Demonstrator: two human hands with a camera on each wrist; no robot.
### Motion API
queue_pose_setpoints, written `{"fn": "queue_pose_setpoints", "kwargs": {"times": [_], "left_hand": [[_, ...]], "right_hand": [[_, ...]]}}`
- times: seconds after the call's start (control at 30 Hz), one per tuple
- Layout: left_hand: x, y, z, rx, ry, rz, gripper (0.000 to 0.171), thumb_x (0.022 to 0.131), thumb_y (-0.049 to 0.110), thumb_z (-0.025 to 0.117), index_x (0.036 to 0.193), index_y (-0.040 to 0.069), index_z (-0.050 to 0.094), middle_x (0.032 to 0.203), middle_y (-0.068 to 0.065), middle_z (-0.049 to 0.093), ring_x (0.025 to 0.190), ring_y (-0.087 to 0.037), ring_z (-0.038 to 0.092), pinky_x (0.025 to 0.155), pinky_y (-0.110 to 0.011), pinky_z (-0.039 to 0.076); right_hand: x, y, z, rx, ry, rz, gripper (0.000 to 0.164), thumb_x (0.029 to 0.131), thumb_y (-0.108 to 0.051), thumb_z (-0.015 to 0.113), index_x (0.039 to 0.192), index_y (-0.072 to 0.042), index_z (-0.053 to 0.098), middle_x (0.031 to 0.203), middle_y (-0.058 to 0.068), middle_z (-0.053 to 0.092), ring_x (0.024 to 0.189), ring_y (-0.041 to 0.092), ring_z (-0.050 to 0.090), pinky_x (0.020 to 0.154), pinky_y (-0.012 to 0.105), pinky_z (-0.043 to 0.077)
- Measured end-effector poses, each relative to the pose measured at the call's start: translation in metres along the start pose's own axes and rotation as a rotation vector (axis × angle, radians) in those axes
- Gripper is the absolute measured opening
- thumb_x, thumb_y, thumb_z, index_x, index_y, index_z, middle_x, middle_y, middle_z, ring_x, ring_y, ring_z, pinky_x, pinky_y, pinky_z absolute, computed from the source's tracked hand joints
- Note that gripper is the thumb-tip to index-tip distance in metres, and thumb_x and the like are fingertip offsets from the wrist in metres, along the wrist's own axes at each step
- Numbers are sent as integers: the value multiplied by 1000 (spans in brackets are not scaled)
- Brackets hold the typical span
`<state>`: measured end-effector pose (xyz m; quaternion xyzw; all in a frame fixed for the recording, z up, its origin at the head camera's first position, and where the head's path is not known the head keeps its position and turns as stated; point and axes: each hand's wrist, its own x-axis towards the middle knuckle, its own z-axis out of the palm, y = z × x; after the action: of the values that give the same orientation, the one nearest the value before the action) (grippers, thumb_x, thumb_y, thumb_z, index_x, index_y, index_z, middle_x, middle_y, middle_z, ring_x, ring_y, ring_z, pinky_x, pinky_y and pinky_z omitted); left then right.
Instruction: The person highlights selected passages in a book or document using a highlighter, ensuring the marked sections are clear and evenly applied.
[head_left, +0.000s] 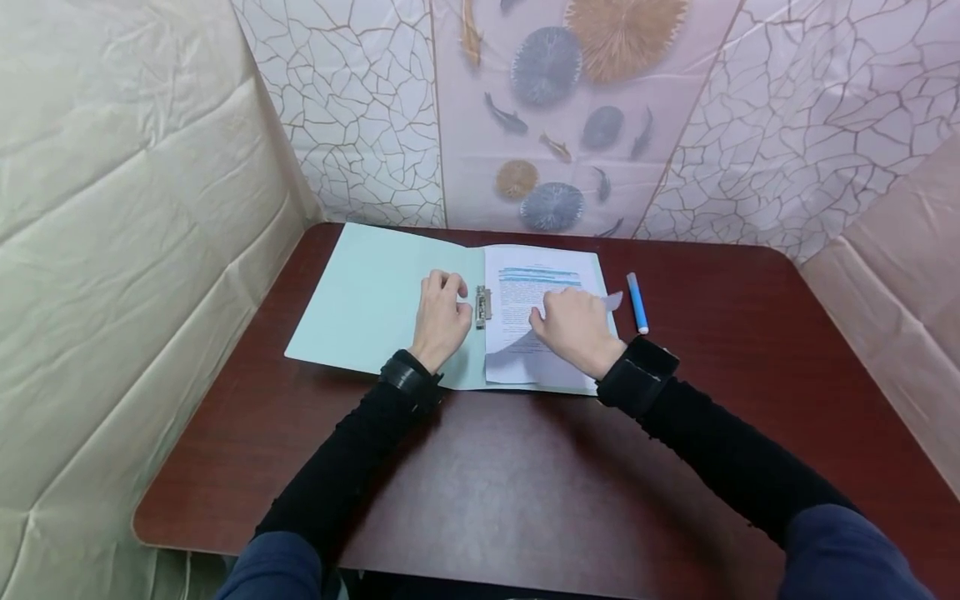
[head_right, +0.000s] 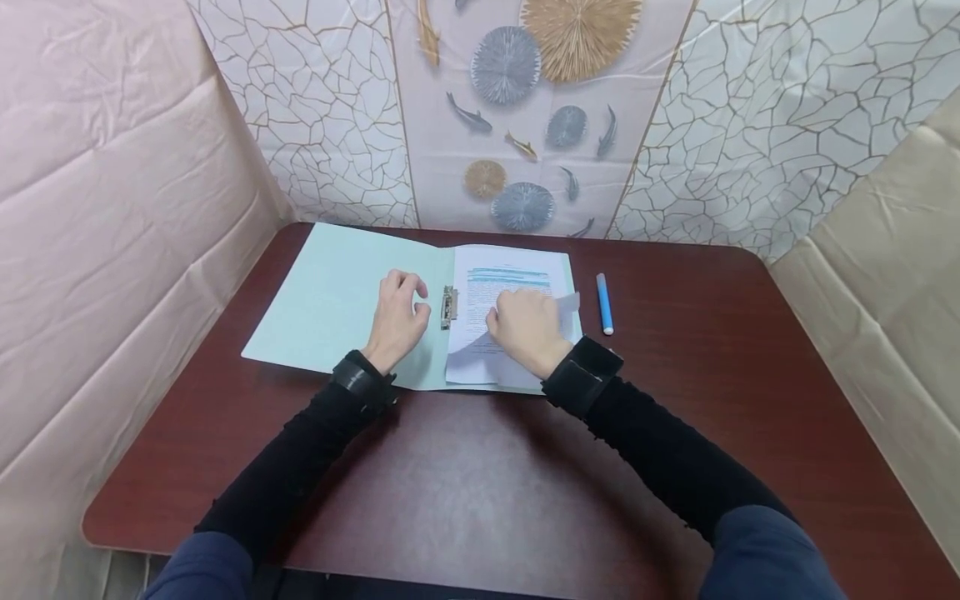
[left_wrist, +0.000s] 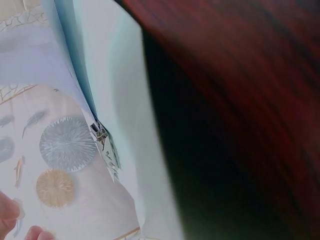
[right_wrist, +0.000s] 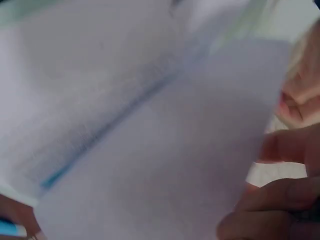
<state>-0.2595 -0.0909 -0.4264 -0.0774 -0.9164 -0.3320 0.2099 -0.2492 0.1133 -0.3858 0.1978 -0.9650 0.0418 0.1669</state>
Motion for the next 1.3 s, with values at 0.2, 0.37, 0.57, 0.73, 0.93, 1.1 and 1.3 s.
{"fn": "queue_pose_setpoints", "kwargs": {"times": [0.2, 0.37, 0.57, 0.73, 0.93, 1.1, 1.3], "left_hand": [[1, 0, 0, -6, 0, 5, 11, 85, -1, 54, 94, -1, 60, 103, -11, 46, 97, -26, 42, 79, -35, 41], [2, -1, 1, 13, -30, -7, 10, 85, 0, 55, 94, 1, 60, 103, -10, 46, 97, -25, 42, 79, -34, 40], [0, 0, 1, 101, -199, -41, 12, 89, 7, 56, 100, 4, 59, 107, -12, 48, 98, -27, 41, 78, -35, 40], [-1, 0, 3, 153, -291, -62, 20, 93, 17, 58, 109, 5, 60, 110, -12, 50, 100, -27, 43, 80, -35, 41], [-2, -3, 7, 176, -339, -57, 24, 94, 20, 59, 112, 5, 59, 113, -14, 52, 99, -28, 44, 79, -35, 42], [-4, -4, 9, 186, -370, -53, 28, 95, 20, 58, 117, 4, 59, 117, -15, 52, 102, -28, 45, 82, -36, 43], [-2, -3, 9, 192, -375, -45, 28, 95, 19, 55, 118, 3, 59, 117, -15, 52, 102, -28, 45, 81, -35, 43]], "right_hand": [[4, 14, -19, 33, -10, 28, 47, 91, -24, 58, 49, -11, 43, 46, 1, 30, 40, 19, 36, 36, 28, 23], [9, 28, -12, 94, -19, 53, 47, 92, -19, 54, 49, -14, 35, 48, -3, 22, 41, 18, 34, 36, 28, 23], [14, 50, 11, 165, -73, 118, 27, 91, -15, 54, 70, -4, 66, 60, 9, 57, 48, 20, 44, 39, 28, 28], [12, 71, 30, 192, -147, 159, 28, 92, -17, 53, 105, -2, 72, 98, 21, 71, 63, 27, 56, 42, 30, 33], [6, 86, 44, 212, -202, 188, 37, 92, -18, 51, 121, 3, 64, 66, 18, 60, 62, 26, 46, 44, 28, 27], [4, 90, 50, 190, -236, 175, 39, 94, -18, 49, 125, 3, 61, 47, 6, 40, 44, 16, 28, 42, 27, 19], [6, 90, 51, 180, -264, 173, 41, 93, -17, 47, 126, 3, 59, 57, 13, 51, 52, 20, 41, 43, 29, 28]]}}
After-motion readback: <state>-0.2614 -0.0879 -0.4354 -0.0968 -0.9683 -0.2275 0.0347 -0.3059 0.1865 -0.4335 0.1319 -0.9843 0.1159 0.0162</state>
